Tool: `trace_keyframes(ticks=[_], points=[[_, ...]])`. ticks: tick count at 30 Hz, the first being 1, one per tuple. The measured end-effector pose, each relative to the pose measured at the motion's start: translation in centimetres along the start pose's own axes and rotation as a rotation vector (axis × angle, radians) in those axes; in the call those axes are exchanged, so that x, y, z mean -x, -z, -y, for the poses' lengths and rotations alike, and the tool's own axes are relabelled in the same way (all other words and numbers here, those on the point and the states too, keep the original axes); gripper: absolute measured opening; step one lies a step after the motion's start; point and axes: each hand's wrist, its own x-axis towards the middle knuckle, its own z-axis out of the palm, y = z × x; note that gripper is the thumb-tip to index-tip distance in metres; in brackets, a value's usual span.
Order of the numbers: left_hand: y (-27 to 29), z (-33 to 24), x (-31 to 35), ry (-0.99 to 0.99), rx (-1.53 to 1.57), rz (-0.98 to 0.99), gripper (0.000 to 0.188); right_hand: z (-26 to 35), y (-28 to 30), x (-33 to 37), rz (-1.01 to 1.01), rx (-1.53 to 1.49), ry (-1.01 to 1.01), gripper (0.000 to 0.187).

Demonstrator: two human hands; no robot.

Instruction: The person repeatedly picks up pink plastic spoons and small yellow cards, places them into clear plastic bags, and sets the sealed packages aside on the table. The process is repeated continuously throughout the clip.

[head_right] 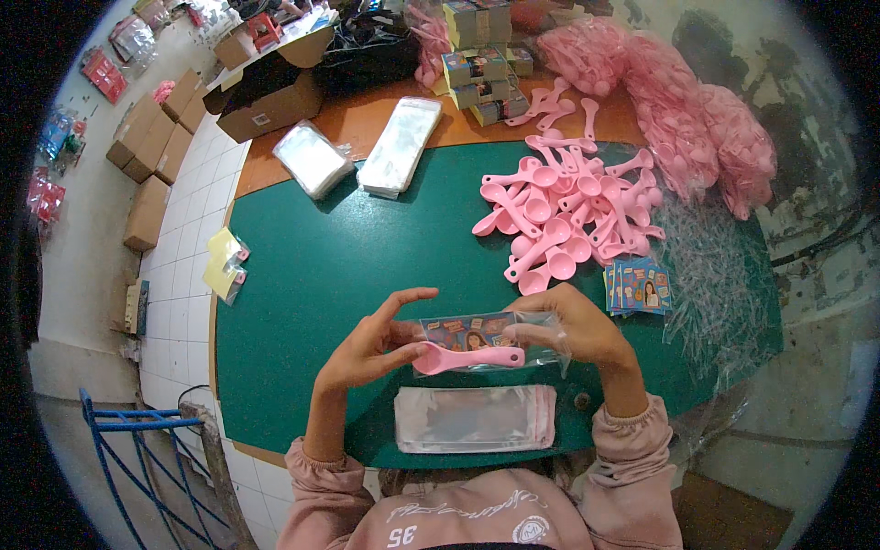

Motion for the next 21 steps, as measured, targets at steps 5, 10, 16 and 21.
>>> trace_keyframes(ticks=[5, 10, 16, 21], points=[[-1.1, 0.1, -0.5, 0.105, -0.056, -0.011, 0.058, -0.7, -0.3, -0.1, -0.141, 0.161, 0.093, 0.012], [-4.6, 3.2, -0.6, 0.067, 0.471, -0.347, 0.053, -0.4, -3.5, -1.8, -0.428, 0.564, 0.437, 0.021], [-4.6, 3.6, -0.2, 0.132, 0.487, -0.275, 0.053, -2.2, -4.7, -1.7, -0.093, 0.789, 0.487, 0.030], [-4.3, 4.3, -0.5, 0.146, 0.415, -0.263, 0.053, -3.0, -6.4, -3.0, -0.095, 0.782, 0.486, 0.025]])
